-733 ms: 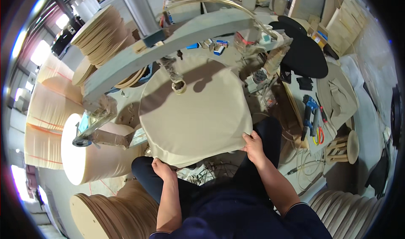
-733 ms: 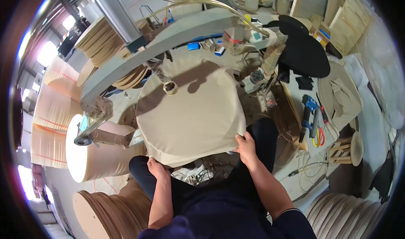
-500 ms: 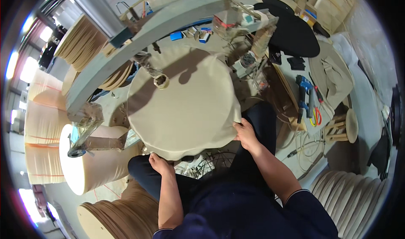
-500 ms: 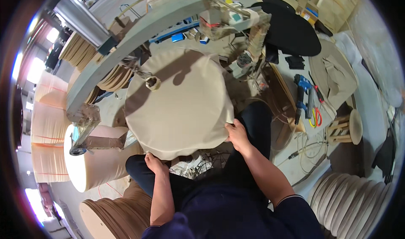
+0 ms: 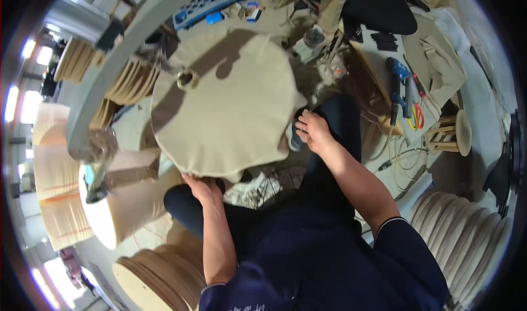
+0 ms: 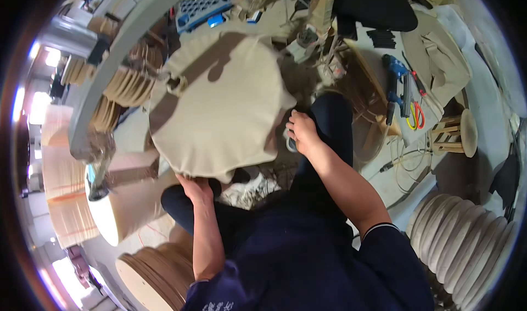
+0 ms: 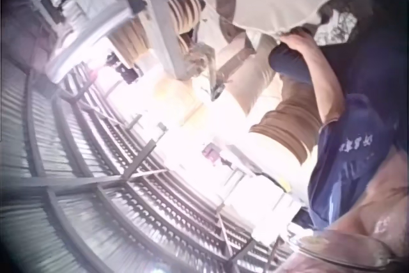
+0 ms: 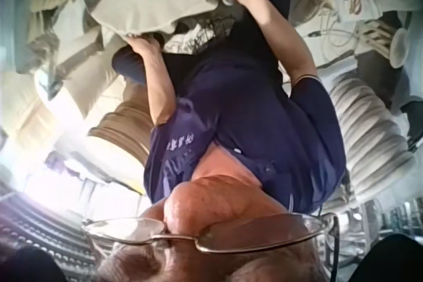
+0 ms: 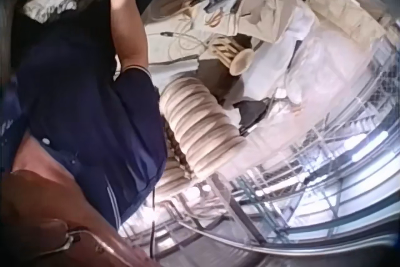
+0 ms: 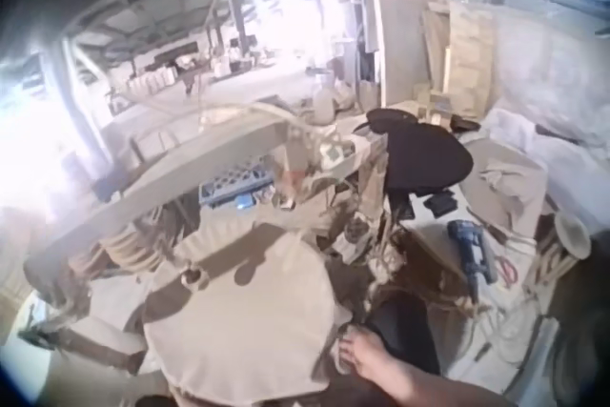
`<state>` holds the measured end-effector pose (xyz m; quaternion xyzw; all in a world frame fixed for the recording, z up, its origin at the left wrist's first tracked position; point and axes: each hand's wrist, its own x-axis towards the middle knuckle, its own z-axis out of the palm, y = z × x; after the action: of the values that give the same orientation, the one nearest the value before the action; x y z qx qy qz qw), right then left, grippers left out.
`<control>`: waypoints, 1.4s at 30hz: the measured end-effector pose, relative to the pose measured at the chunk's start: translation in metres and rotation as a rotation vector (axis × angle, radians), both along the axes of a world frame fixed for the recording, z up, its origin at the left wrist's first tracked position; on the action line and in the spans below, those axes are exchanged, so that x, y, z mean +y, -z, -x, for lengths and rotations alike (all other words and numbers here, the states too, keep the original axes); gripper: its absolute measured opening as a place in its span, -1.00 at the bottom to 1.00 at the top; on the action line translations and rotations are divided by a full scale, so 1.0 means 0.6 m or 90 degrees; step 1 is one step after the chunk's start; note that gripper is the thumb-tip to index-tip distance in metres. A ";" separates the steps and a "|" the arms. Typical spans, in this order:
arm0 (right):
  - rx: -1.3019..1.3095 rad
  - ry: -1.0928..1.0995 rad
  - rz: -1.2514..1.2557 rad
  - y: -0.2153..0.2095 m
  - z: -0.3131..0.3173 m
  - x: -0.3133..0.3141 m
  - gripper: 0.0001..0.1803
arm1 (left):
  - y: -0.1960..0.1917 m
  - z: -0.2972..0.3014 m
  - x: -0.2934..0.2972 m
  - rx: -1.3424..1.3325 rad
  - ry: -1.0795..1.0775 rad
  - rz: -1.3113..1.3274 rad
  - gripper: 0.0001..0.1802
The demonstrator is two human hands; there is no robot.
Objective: Upholster a circular furniture piece by stretching fabric and foam over a base and securing it with a pneumatic staple gun.
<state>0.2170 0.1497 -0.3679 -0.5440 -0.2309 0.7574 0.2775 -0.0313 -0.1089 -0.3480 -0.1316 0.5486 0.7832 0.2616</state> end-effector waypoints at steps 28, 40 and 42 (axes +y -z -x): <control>0.035 -0.015 -0.243 0.018 0.061 0.162 -0.61 | 0.010 0.078 -0.032 0.063 0.065 0.127 -0.30; -0.370 -0.163 -0.490 0.077 0.067 0.098 -0.58 | 0.013 0.053 -0.035 0.108 0.074 0.054 -0.28; -0.387 -0.246 -0.471 0.099 0.068 0.100 -0.53 | 0.012 0.053 -0.022 0.119 0.076 0.059 -0.31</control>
<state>0.1762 0.2098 -0.4271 -0.5521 -0.6499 0.4703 0.2271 -0.0632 -0.1223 -0.3552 -0.0373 0.6128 0.7489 0.2494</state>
